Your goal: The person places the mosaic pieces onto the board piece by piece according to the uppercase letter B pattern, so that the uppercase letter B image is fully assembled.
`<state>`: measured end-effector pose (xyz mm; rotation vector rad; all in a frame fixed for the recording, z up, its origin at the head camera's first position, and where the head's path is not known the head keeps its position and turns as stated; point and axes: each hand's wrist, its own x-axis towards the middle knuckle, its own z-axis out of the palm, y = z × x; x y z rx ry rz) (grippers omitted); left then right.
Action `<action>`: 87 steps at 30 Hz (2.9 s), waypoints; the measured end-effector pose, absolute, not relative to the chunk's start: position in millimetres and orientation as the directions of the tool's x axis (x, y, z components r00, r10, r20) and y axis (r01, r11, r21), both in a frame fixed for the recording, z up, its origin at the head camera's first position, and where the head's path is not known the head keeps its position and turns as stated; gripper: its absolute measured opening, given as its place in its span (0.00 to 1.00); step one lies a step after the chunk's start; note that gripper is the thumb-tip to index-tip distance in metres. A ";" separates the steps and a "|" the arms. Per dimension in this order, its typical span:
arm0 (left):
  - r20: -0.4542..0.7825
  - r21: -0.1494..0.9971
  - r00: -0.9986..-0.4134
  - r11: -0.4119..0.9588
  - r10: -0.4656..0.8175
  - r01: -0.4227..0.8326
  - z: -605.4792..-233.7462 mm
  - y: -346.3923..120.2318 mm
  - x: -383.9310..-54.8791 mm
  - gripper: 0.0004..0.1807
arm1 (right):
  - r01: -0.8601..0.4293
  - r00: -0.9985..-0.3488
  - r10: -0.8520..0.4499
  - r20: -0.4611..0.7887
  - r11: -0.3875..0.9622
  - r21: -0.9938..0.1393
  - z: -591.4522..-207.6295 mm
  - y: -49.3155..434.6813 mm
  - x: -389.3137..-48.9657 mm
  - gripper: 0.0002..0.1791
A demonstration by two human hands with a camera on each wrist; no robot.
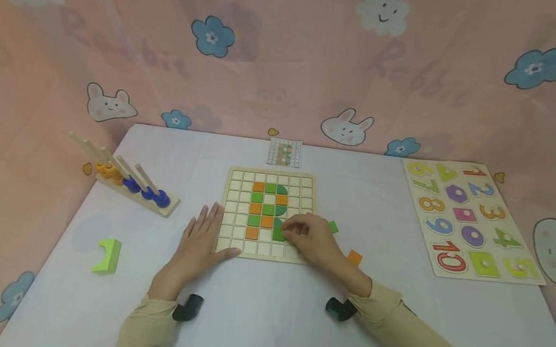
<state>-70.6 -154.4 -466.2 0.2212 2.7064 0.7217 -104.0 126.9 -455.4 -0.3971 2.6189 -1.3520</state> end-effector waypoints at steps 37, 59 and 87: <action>-0.270 0.497 -0.936 0.865 0.224 0.064 -466.9 -153.2 -69.5 0.61 | -0.241 -0.901 -0.400 -0.168 0.784 -0.572 -449.0 222.5 -110.6 0.40; -0.275 0.501 -0.934 0.863 0.229 0.064 -468.2 -154.2 -69.8 0.61 | -0.215 -0.924 -0.369 -0.097 0.714 -0.666 -448.6 224.8 -110.1 0.22; -0.234 0.503 -0.947 0.861 0.220 0.075 -465.5 -153.7 -68.2 0.60 | -0.175 -0.969 -0.244 0.043 0.548 -0.818 -452.4 127.1 -90.4 0.05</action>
